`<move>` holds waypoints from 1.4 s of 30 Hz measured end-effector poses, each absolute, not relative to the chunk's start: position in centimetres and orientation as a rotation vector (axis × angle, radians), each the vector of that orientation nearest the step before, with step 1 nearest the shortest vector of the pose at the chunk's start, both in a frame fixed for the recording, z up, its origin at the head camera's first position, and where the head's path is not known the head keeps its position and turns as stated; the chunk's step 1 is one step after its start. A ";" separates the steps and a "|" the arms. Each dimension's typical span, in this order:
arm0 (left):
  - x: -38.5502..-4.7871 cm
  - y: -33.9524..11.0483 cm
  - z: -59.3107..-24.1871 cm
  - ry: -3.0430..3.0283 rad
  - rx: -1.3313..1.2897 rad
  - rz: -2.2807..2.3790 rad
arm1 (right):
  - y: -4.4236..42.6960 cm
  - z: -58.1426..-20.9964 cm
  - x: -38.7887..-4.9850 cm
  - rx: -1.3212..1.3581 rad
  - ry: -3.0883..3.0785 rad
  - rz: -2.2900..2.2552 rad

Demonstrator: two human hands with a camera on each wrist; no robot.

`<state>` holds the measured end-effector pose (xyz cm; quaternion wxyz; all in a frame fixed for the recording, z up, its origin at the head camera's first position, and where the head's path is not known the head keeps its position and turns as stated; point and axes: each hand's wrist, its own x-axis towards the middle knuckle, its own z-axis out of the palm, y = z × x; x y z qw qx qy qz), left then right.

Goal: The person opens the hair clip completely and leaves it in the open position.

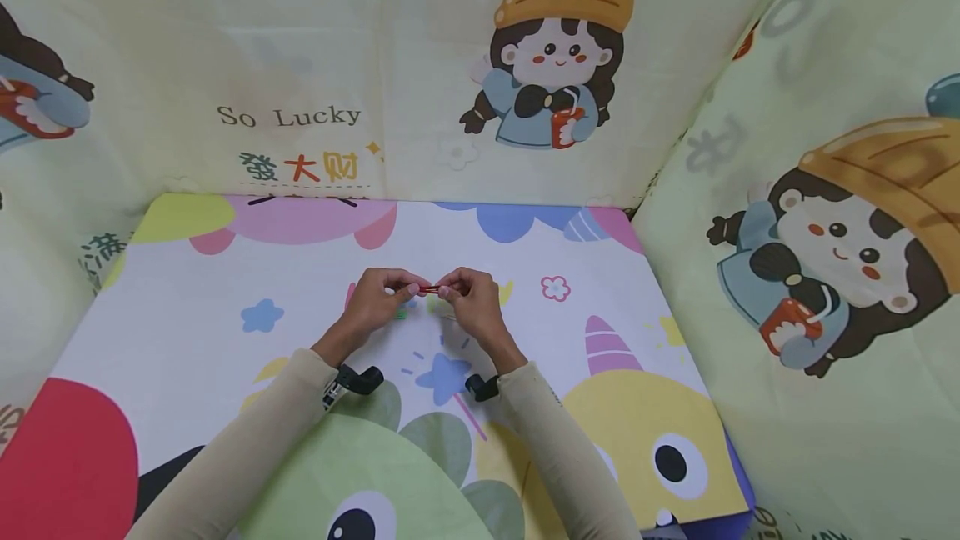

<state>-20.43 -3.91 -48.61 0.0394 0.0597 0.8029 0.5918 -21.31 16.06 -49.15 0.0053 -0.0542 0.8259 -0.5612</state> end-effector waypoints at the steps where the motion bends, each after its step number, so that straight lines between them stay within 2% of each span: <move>1: -20.4 -3.9 -48.6 2.458 0.182 1.815 | 16.0 -49.1 -21.3 -0.168 2.587 -1.757; 16: -20.4 -4.0 -49.1 2.471 0.182 1.815 | 16.0 -48.9 -21.3 -0.144 2.490 -1.782; 23: -20.5 -3.8 -49.4 2.583 0.260 1.767 | 16.3 -49.2 -21.4 -0.149 2.462 -1.807; 31: -20.6 -3.0 -49.5 2.902 0.302 1.494 | 16.9 -49.5 -21.5 -0.120 2.361 -1.845; 42: -20.8 -2.4 -49.3 3.055 0.346 1.206 | 17.5 -49.5 -21.5 -0.232 2.480 -1.687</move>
